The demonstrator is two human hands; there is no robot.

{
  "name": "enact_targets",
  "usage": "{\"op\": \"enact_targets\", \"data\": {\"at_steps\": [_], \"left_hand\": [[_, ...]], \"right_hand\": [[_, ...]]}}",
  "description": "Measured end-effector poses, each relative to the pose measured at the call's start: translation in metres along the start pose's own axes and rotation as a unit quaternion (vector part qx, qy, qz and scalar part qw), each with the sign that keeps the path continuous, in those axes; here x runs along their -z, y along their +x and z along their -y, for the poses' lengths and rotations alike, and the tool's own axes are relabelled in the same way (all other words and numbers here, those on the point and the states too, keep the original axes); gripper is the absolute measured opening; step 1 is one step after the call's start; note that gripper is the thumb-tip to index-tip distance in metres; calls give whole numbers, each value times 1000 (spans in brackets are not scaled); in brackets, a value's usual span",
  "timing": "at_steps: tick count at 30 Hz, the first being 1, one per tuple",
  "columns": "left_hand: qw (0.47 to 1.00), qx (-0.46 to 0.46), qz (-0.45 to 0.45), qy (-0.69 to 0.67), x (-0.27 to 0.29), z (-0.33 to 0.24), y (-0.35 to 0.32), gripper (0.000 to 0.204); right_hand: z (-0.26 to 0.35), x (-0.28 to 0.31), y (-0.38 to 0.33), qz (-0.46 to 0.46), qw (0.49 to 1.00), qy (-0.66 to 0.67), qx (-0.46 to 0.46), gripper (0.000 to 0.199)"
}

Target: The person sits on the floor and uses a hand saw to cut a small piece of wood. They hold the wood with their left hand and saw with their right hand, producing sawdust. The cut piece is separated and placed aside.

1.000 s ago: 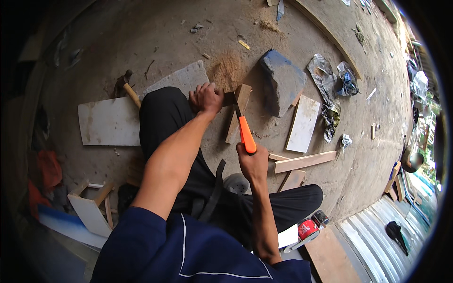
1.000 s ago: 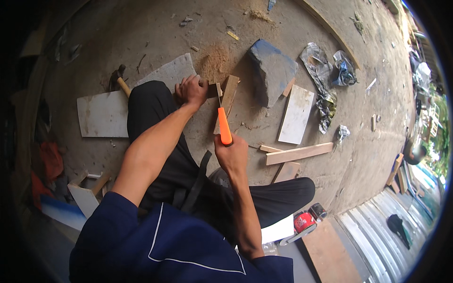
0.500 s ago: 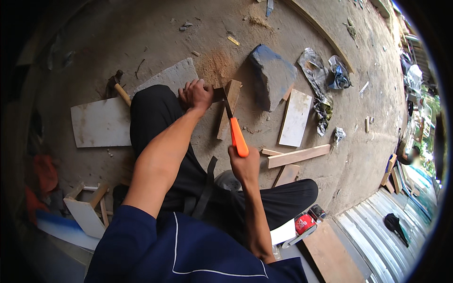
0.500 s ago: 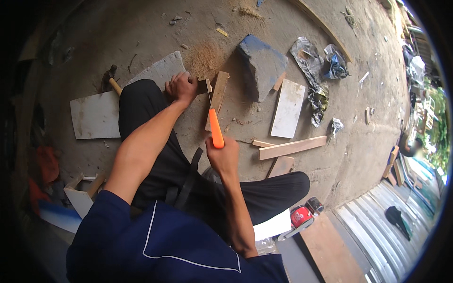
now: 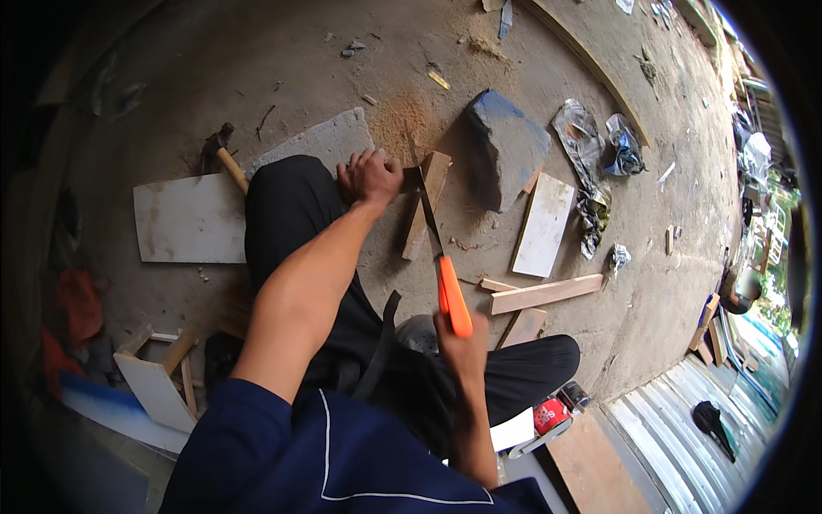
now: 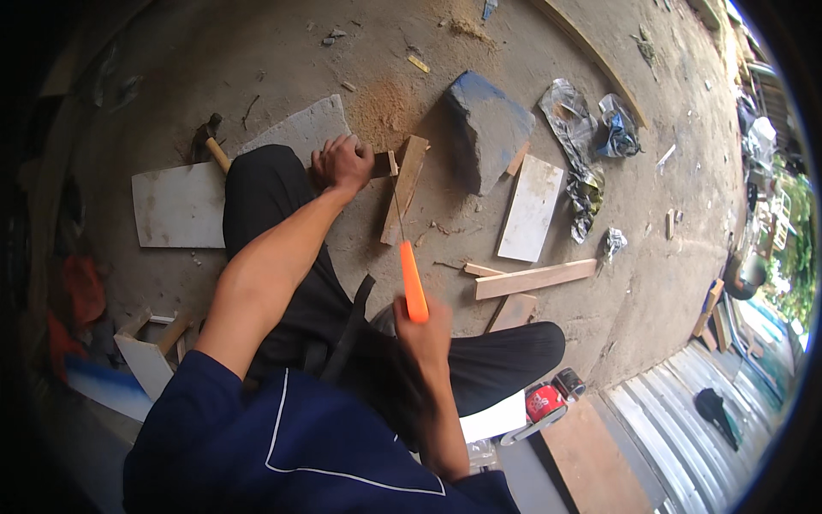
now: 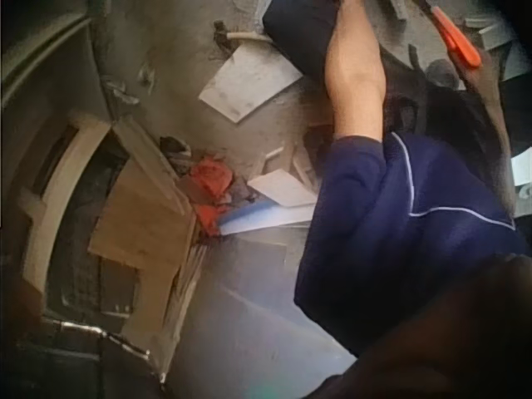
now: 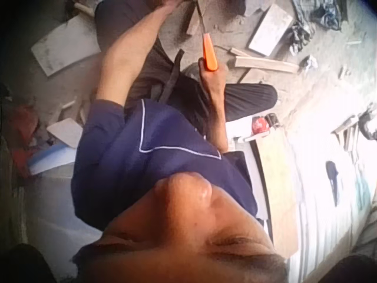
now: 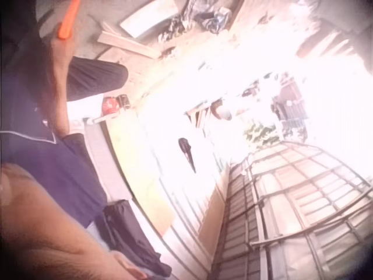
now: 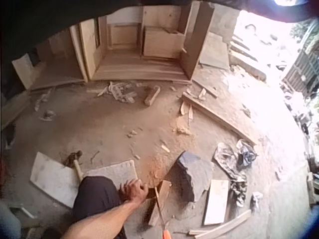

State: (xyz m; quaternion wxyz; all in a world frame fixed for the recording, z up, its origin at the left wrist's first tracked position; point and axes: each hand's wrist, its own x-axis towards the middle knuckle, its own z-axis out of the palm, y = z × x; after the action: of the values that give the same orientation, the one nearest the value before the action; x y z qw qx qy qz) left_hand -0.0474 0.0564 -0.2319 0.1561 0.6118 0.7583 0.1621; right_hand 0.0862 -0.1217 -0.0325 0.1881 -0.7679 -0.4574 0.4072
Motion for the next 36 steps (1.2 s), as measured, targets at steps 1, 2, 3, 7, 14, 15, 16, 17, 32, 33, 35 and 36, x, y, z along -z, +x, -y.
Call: {"op": "enact_targets", "data": {"at_steps": [1,2,3,7,14,15,16,17,32,33,35,36], "left_hand": [[1000,7,11,-5,4,0,0,18],[1000,7,10,-3,9,-1,3,18],[1000,5,9,-1,12,-3,11,18],[1000,-11,-25,6,18,-8,25,19],[1000,-8,-8,-10,23,-18,6,15],[1000,-2,18,4,22,-21,1,16],[1000,-11,1,-2,18,-20,-5,16],[1000,-20,-17,-7,13,-20,-12,15],[1000,-10,-6,10,-29,-106,-61,16],[1000,-12,-5,9,-35,-112,-66,17],[999,3,35,9,-44,-129,-79,19],[999,0,32,9,-47,-138,-81,19]], "right_hand": [[2,19,-37,-4,1000,21,22,14],[0,30,-58,3,999,42,-1,9],[3,30,-58,2,999,49,-3,10],[27,-6,26,-18,1000,-5,20,18],[15,21,-35,-16,998,6,55,14],[11,32,-64,-14,998,41,38,11],[9,36,-78,-3,999,40,4,11],[1,35,-79,-10,999,33,11,12],[-75,116,-33,-14,999,30,42,18],[-82,110,0,-7,999,-14,44,19],[-78,115,38,-15,1000,18,5,23],[-84,121,40,-14,1000,24,6,23]]}}
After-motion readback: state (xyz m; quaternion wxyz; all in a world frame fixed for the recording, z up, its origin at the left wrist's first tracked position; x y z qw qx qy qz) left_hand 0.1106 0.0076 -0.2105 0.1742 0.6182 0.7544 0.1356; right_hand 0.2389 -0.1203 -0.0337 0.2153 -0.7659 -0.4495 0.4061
